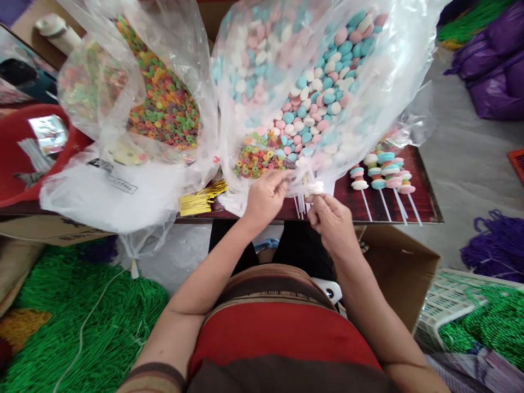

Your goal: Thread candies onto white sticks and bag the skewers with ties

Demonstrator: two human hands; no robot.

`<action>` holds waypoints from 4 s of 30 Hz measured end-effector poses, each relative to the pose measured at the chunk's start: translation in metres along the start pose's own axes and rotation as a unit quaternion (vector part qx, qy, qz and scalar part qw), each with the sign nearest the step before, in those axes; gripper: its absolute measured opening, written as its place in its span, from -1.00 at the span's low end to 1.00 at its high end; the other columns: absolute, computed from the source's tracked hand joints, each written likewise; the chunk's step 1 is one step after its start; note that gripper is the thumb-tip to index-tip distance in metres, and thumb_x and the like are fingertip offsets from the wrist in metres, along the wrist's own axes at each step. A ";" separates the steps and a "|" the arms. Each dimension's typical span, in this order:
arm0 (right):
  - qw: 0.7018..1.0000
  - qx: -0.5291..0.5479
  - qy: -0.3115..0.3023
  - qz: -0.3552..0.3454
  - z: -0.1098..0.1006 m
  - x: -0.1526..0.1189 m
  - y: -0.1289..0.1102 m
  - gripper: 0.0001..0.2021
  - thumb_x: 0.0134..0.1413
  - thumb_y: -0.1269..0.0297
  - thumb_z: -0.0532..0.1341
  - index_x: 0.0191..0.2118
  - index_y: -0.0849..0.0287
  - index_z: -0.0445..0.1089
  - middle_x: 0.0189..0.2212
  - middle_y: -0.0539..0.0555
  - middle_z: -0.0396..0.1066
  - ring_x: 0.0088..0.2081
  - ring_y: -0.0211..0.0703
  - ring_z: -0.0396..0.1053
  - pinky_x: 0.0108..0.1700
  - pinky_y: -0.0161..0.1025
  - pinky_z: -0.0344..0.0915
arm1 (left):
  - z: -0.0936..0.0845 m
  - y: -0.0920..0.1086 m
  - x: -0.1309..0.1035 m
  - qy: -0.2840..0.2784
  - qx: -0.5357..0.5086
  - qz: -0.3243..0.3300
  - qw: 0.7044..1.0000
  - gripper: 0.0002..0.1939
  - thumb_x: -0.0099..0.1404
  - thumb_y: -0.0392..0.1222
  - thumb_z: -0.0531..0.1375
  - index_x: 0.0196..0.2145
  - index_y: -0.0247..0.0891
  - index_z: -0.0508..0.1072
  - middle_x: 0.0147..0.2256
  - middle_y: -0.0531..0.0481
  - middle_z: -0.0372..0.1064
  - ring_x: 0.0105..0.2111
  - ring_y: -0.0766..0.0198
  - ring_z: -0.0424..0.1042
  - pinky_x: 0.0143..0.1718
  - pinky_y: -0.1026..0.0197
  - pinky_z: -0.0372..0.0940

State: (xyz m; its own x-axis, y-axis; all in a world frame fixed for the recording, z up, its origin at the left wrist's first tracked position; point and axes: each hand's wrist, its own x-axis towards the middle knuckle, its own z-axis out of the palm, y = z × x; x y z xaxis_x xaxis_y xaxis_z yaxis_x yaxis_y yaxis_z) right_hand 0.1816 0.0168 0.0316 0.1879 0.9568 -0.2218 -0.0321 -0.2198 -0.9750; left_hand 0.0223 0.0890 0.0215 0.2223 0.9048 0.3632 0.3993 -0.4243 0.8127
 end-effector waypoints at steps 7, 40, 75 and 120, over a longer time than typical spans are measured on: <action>0.997 0.073 0.037 -0.004 -0.008 -0.003 -0.011 -0.60 0.18 -0.12 0.31 -0.26 0.16 0.40 -0.71 -0.17 0.12 -0.67 -0.40 -0.06 -0.62 -0.36 -0.20 | 0.006 -0.040 0.056 -0.104 0.214 0.023 0.971 -0.78 0.28 -0.42 0.17 -0.42 -0.24 0.58 -0.29 -0.16 0.46 -0.12 -0.01 0.42 -0.03 0.01 0.24; 0.986 -0.145 -0.076 -0.025 0.003 -0.018 -0.023 -0.63 0.28 0.05 0.12 -0.21 0.21 0.56 -0.72 -0.14 0.15 -0.64 -0.30 0.10 -0.50 -0.29 0.08 | -0.015 -0.007 0.024 -0.027 -0.355 -0.181 0.917 -0.56 0.10 0.18 0.46 -0.28 -0.20 0.49 -0.31 0.02 0.59 -0.34 0.30 0.54 -0.20 0.19 0.43; 0.993 0.096 -0.064 0.022 0.005 -0.015 0.007 -0.64 0.21 -0.09 0.28 -0.25 0.16 0.48 -0.74 -0.17 0.11 -0.68 -0.40 -0.08 -0.60 -0.34 -0.21 | 0.005 0.005 -0.006 0.090 -0.303 -0.155 0.936 -0.64 0.28 0.14 0.36 -0.21 -0.20 0.46 -0.27 -0.01 0.63 -0.29 0.27 0.62 -0.26 0.25 0.46; 0.995 0.097 0.030 0.023 -0.009 -0.003 -0.006 -0.58 0.08 -0.18 0.35 -0.33 0.13 0.43 -0.61 -0.09 0.22 -0.63 -0.39 -0.09 -0.59 -0.30 -0.19 | 0.046 -0.047 0.108 -0.079 0.088 -0.043 0.992 -0.68 0.15 -0.46 0.26 -0.66 -0.21 0.33 -0.44 -0.15 0.33 -0.03 -0.12 0.33 0.16 -0.13 0.14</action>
State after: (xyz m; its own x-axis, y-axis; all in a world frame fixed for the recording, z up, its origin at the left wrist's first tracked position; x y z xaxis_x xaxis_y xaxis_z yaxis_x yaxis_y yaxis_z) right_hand 0.1898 0.0130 0.0380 0.2404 0.9319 -0.2715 -0.2307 -0.2169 -0.9485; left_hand 0.0690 0.2051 0.0018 0.3109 0.9273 0.2086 0.5684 -0.3573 0.7411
